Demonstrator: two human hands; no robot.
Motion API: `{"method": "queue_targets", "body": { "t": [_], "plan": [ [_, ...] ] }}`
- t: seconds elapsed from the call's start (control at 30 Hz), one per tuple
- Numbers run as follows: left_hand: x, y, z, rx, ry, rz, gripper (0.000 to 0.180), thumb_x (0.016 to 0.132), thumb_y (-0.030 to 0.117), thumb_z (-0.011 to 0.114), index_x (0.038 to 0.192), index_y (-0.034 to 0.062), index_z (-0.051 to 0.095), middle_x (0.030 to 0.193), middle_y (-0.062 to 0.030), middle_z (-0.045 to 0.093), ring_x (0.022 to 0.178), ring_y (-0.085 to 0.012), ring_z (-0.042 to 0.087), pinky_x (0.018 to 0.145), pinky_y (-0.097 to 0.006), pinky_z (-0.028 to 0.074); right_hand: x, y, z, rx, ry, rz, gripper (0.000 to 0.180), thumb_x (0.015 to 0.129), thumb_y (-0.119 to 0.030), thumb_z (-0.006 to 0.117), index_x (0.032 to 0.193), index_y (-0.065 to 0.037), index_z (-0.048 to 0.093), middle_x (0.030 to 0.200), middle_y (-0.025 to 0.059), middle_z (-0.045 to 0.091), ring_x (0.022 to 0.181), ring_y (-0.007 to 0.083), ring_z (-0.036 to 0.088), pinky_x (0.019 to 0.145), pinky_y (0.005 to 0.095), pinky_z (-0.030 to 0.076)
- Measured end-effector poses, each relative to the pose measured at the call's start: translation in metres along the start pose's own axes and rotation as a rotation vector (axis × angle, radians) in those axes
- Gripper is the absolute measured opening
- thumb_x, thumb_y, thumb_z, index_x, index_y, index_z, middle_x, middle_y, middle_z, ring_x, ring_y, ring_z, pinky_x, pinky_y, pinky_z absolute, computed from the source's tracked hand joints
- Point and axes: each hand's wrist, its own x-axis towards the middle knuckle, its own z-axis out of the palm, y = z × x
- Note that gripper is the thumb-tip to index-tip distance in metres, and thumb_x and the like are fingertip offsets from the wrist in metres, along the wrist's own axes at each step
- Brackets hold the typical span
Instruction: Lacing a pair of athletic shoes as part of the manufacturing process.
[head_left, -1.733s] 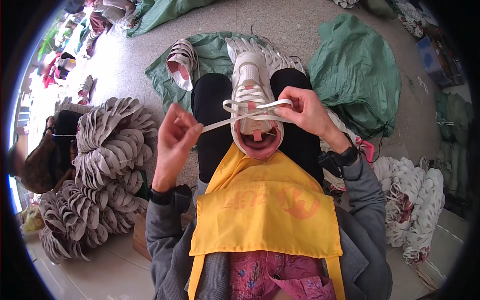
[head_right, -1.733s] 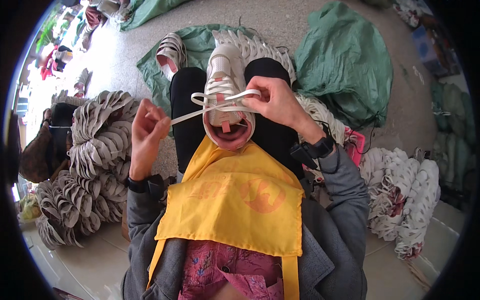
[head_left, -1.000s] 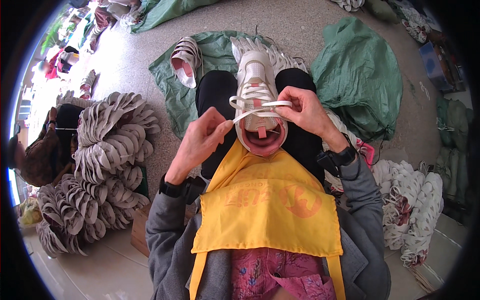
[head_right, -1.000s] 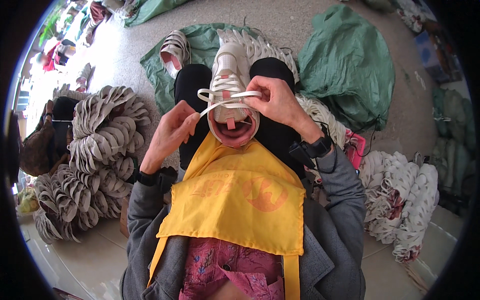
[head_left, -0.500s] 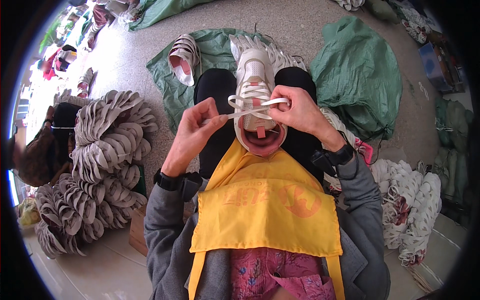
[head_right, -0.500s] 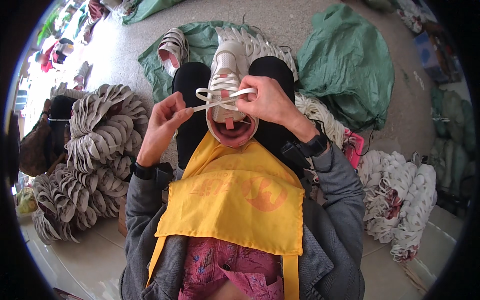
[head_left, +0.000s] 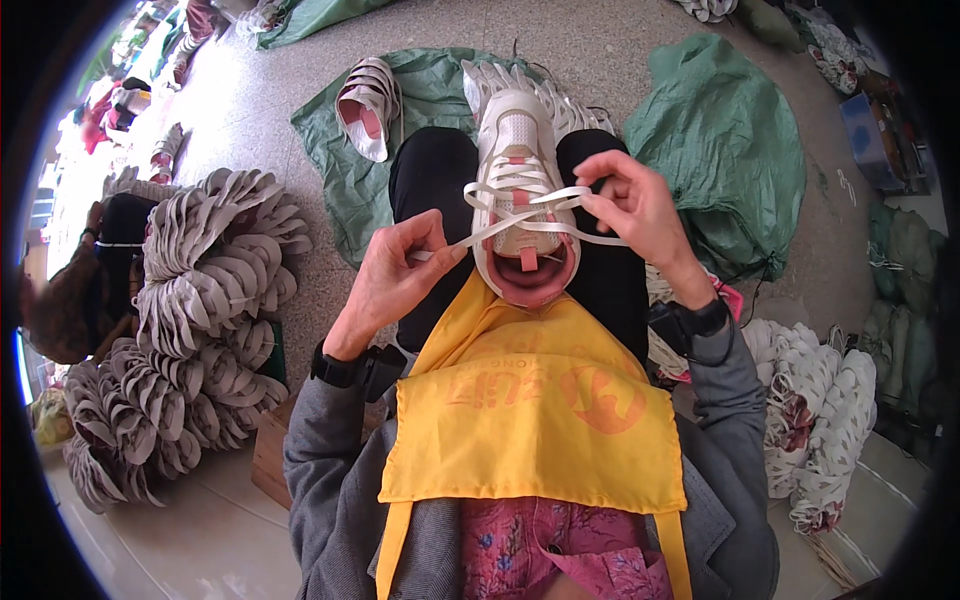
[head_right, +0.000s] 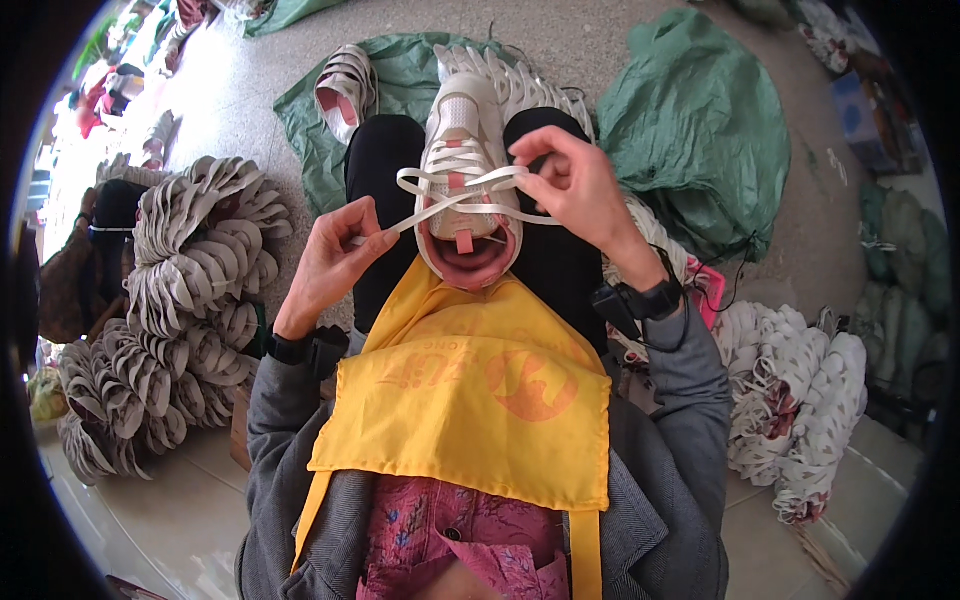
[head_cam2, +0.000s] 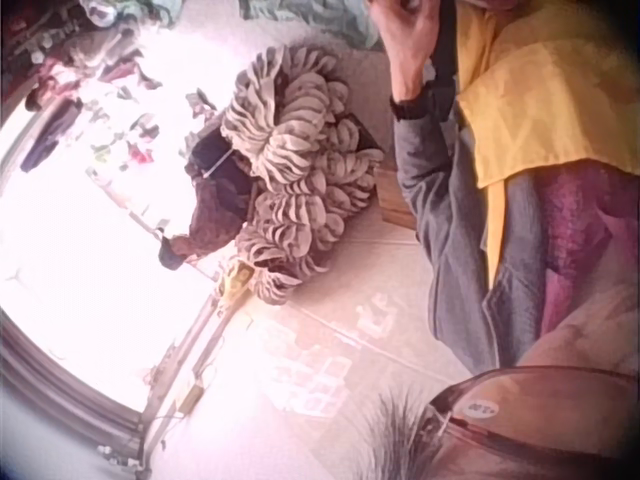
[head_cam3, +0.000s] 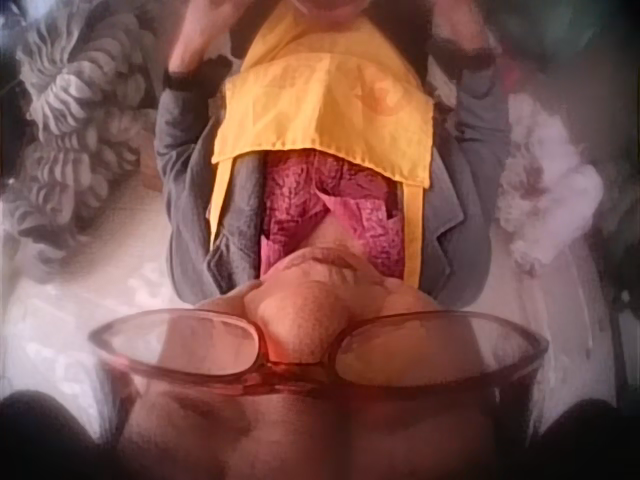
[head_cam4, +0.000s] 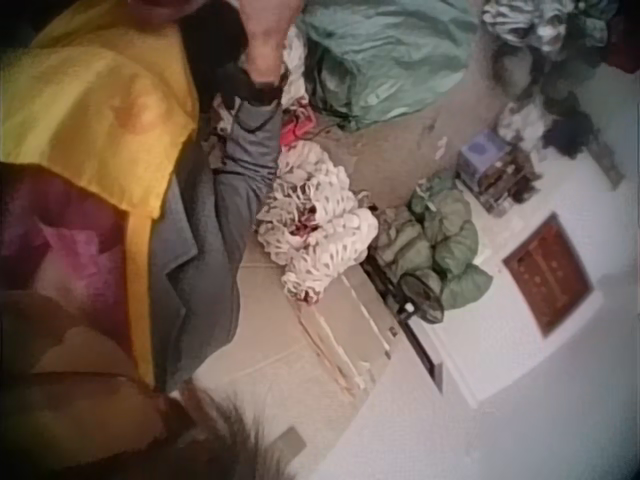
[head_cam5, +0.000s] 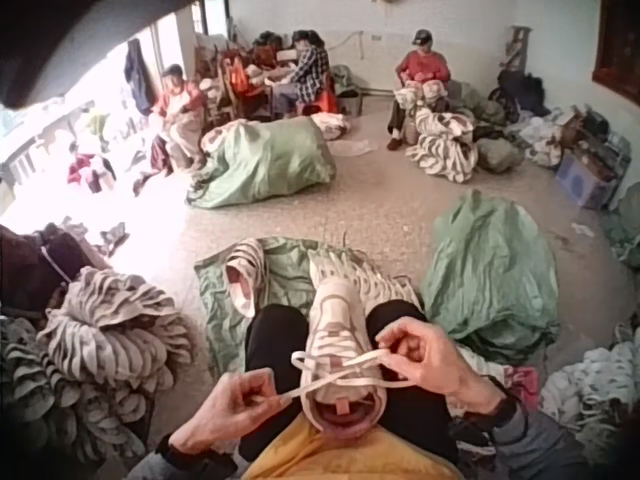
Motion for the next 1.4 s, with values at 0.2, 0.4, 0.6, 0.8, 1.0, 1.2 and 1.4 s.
{"method": "queue_targets", "body": {
  "t": [0.2,0.4,0.6,0.8,1.0,1.2,1.4],
  "plan": [
    [0.000,-0.001,0.001,0.021,0.000,0.001,0.032,0.100,0.015,0.071,0.078,0.0064,0.049,0.070,0.0100,0.038,0.066,-0.0012,0.028,0.055,-0.024,0.023,-0.037,-0.005,0.001,-0.287,0.135,-0.030,0.020,0.087,-0.003,0.078,0.103,-0.001,0.066,0.081,0.0012,0.068,0.054,0.0034,0.052,0.051,0.0235,0.041],
    [-0.002,-0.006,0.000,0.016,0.016,-0.019,0.027,0.104,0.016,0.065,0.084,0.0047,0.051,0.074,0.0087,0.039,0.069,-0.0018,0.030,0.057,-0.023,0.026,-0.047,-0.015,0.015,-0.465,0.055,-0.087,0.016,0.088,-0.001,0.074,0.102,-0.001,0.067,0.087,0.0068,0.072,0.054,0.0114,0.059,0.051,0.0286,0.045],
    [0.000,-0.007,-0.002,-0.018,0.035,0.010,0.026,0.105,0.017,0.063,0.086,0.0034,0.052,0.077,0.0075,0.041,0.071,-0.0027,0.032,0.058,-0.024,0.029,-0.045,-0.025,0.009,-0.584,0.159,-0.221,0.009,0.091,0.000,0.071,0.099,-0.001,0.070,0.083,0.0073,0.070,0.057,0.0140,0.059,0.054,0.0285,0.046],
    [0.003,-0.002,0.000,-0.022,0.095,0.093,0.020,0.102,0.012,0.066,0.090,0.0029,0.053,0.076,0.0062,0.041,0.070,-0.0035,0.034,0.058,-0.025,0.031,-0.047,-0.039,-0.007,-0.702,0.055,-0.157,0.011,0.090,-0.001,0.072,0.101,-0.002,0.071,0.081,0.0078,0.069,0.054,0.0151,0.052,0.053,0.0310,0.043],
    [-0.002,-0.003,-0.001,0.049,0.198,0.180,0.018,0.092,0.004,0.072,0.096,0.0034,0.055,0.073,-0.0021,0.047,0.066,-0.0106,0.042,0.058,-0.028,0.036,-0.052,-0.038,-0.004,-0.750,-0.012,-0.121,0.014,0.089,0.002,0.070,0.103,-0.001,0.071,0.086,0.0096,0.070,0.054,0.0169,0.054,0.053,0.0314,0.044],
    [-0.008,-0.002,-0.005,0.203,0.220,0.244,0.018,0.089,0.005,0.072,0.096,0.0029,0.055,0.081,-0.0136,0.061,0.071,-0.0355,0.062,0.063,-0.042,0.047,-0.052,-0.039,-0.005,-0.779,0.034,-0.133,0.013,0.090,0.002,0.068,0.102,0.001,0.070,0.088,0.0123,0.070,0.058,0.0223,0.060,0.055,0.0343,0.047],
    [-0.015,-0.006,-0.004,0.433,0.271,0.360,0.012,0.092,0.004,0.069,0.093,0.0011,0.058,0.083,-0.0131,0.054,0.076,-0.0343,0.057,0.068,-0.042,0.047,-0.057,-0.038,-0.007,-0.834,0.077,-0.150,0.012,0.092,0.001,0.068,0.103,0.001,0.070,0.093,0.0154,0.072,0.070,0.0299,0.069,0.061,0.0370,0.052]
  ]
}}
